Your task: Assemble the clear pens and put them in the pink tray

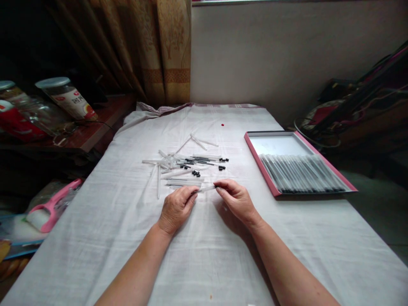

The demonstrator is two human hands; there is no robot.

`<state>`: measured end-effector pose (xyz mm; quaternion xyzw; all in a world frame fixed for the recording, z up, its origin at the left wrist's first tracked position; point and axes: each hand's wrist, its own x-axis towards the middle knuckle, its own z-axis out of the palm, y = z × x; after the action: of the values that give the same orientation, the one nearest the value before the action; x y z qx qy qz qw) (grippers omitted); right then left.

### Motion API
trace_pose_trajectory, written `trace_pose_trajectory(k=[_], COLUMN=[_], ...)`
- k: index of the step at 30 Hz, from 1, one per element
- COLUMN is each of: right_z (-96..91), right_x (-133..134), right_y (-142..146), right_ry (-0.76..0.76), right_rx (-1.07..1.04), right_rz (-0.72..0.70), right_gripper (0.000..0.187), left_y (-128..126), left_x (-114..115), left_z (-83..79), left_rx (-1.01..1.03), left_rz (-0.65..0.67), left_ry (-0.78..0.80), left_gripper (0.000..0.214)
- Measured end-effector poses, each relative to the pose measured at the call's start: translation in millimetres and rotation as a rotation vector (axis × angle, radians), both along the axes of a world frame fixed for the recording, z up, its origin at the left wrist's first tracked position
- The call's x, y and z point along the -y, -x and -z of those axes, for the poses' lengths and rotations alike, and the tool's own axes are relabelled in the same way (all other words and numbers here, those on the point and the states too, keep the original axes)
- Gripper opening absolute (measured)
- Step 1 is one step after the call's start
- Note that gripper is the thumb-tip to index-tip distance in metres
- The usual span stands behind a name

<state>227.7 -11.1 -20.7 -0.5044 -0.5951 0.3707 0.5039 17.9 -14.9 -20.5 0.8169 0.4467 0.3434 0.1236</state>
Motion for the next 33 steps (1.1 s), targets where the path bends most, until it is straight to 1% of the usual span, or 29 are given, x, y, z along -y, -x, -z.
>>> trace_pose_trajectory(k=[4,7,10,12,14,17,19,22,24,26,29,33], right_z=[-0.6,-4.2,-7.4,-7.3,-5.6,-2.9,-2.5,-3.7,-4.6,-4.8,-3.9,-4.6], right_x=[0.9,1.5,2.1,2.5,3.0,3.9,4.3,4.1,3.7,3.6,4.2,4.5], right_y=[-2.2,-4.9,-7.0,-8.4,-10.0,-12.4,-12.9,-11.9,-11.3,-11.7,-13.8,-14.9], right_ry=[-0.006,0.021,0.027,0.030,0.055,0.111,0.106,0.056,0.043,0.037,0.038,0.037], right_rx=[0.058,0.114,0.223,0.295,0.301,0.185,0.140,0.197,0.267,0.318,0.295,0.255], right_rz=[0.018,-0.012,-0.053,-0.055,-0.056,-0.100,-0.142,-0.123,-0.097,-0.098,-0.108,-0.126], right_gripper=[0.020,0.017,0.031,0.040,0.043,0.032,0.027,0.019,0.026,0.031,0.022,0.017], left_y=[0.3,0.7,0.3,-0.3,-0.7,-0.6,-0.2,-0.1,-0.2,-0.3,-0.3,-0.5], left_x=[0.1,0.3,0.9,1.4,1.6,1.6,1.4,1.4,1.6,1.6,1.5,1.3], left_z=[0.5,-0.4,-2.3,-3.5,-4.0,-3.2,-2.1,-1.0,-0.6,-0.4,-0.3,-1.0], left_rx=[-0.001,0.004,-0.008,-0.019,-0.020,-0.012,-0.009,-0.007,-0.006,-0.007,-0.007,0.002], left_rz=[0.002,0.010,0.035,0.048,0.045,0.024,0.018,0.028,0.038,0.042,0.031,0.019], left_ry=[-0.021,-0.047,-0.046,-0.036,-0.027,-0.017,-0.010,0.000,0.000,-0.004,-0.005,0.005], left_gripper=[0.019,0.020,0.020,0.020,0.020,0.019,0.019,0.019,0.019,0.019,0.019,0.019])
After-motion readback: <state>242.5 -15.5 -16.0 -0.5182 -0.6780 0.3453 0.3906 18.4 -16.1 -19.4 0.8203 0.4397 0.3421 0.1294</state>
